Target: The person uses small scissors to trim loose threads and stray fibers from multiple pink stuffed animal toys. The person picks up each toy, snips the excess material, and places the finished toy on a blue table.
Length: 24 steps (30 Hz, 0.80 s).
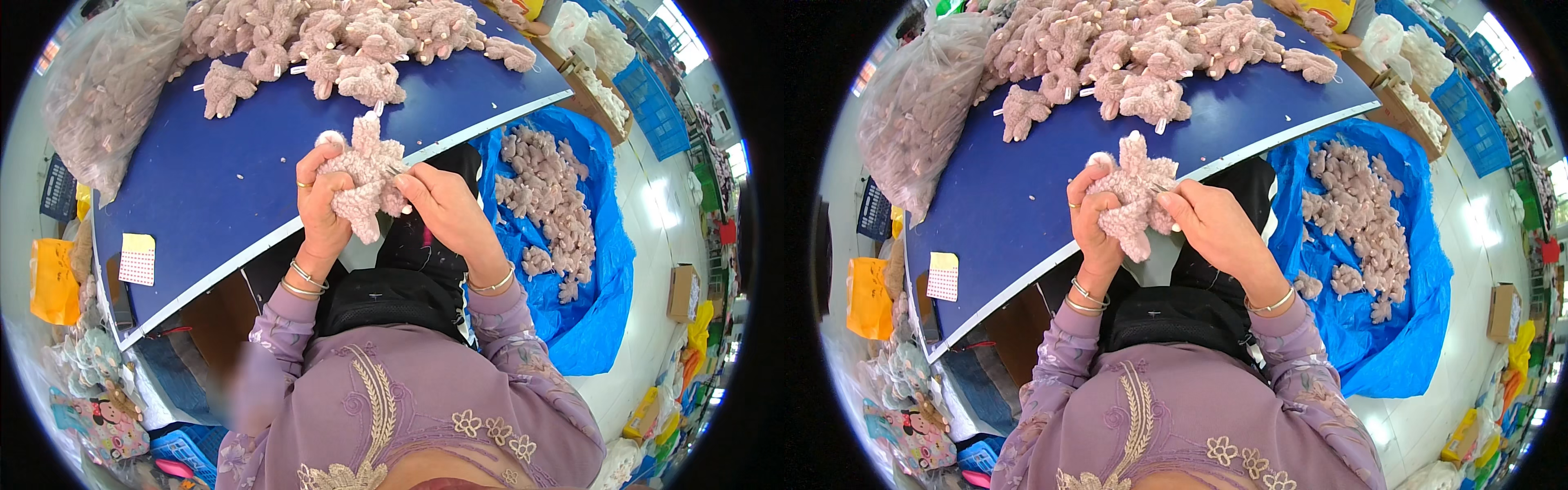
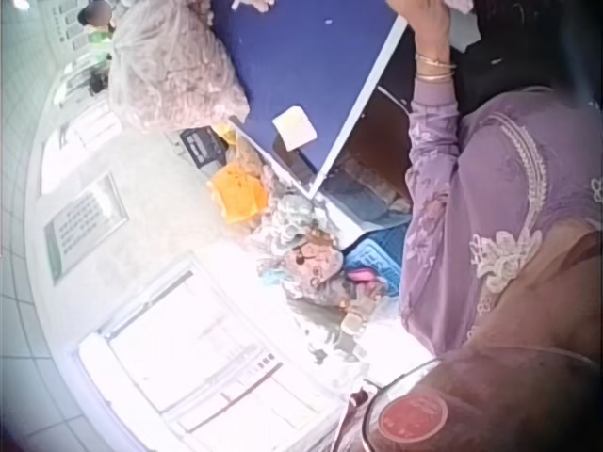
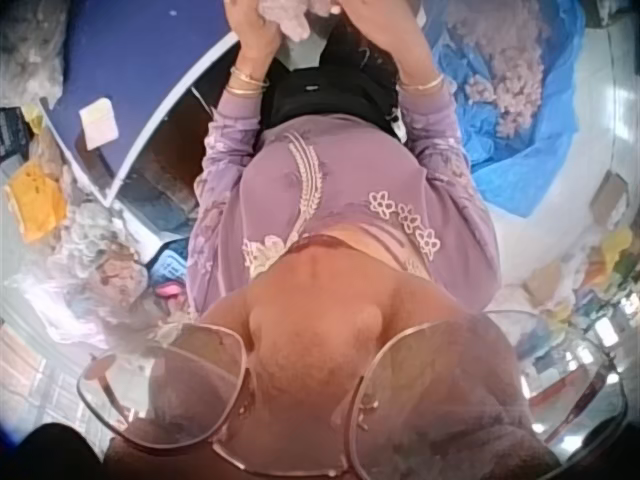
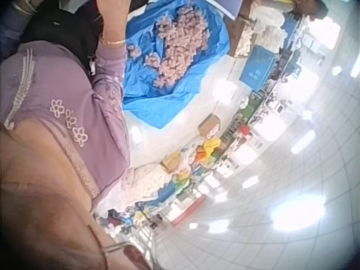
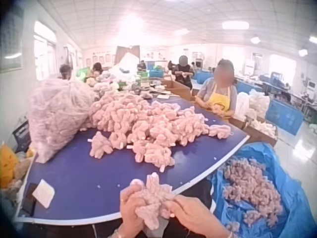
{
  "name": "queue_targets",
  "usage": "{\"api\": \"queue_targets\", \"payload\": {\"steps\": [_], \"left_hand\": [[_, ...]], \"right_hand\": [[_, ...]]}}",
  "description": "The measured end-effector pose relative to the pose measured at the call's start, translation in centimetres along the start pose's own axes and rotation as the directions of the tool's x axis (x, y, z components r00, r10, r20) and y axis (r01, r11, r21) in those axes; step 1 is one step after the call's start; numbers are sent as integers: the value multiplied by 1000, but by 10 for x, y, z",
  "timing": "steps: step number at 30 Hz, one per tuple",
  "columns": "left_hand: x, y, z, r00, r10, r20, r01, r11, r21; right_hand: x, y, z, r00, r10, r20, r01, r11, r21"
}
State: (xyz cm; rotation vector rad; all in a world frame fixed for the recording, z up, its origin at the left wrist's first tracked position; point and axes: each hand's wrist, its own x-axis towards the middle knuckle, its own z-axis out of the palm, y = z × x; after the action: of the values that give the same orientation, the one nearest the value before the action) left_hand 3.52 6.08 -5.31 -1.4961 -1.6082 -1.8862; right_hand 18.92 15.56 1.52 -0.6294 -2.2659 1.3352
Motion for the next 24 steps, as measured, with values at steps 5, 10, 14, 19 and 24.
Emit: {"api": "queue_targets", "payload": {"steps": [5, 10, 14, 19, 24], "left_hand": [[-1, 0, 1, 999, 32, 18, -32, 999, 17], [-5, -1, 7, 999, 43, 0, -43, 999, -34], [-6, 1, 8, 1000, 26, 0, -26, 998, -55], [-6, 3, 3, 1000, 25, 13, -25, 998, -52], [-6, 8, 5, 999, -8, 46, 11, 997, -82]], "right_hand": [[3, -7, 0, 999, 17, 41, -14, 998, -62], [6, -10, 2, 999, 16, 49, -13, 998, -56], [7, -1, 2, 1000, -26, 8, 27, 998, -48], [1, 6, -16, 985, 151, -90, -94, 885, 457], [3, -4, -17, 979, -5, -205, 49, 977, 208]]}}
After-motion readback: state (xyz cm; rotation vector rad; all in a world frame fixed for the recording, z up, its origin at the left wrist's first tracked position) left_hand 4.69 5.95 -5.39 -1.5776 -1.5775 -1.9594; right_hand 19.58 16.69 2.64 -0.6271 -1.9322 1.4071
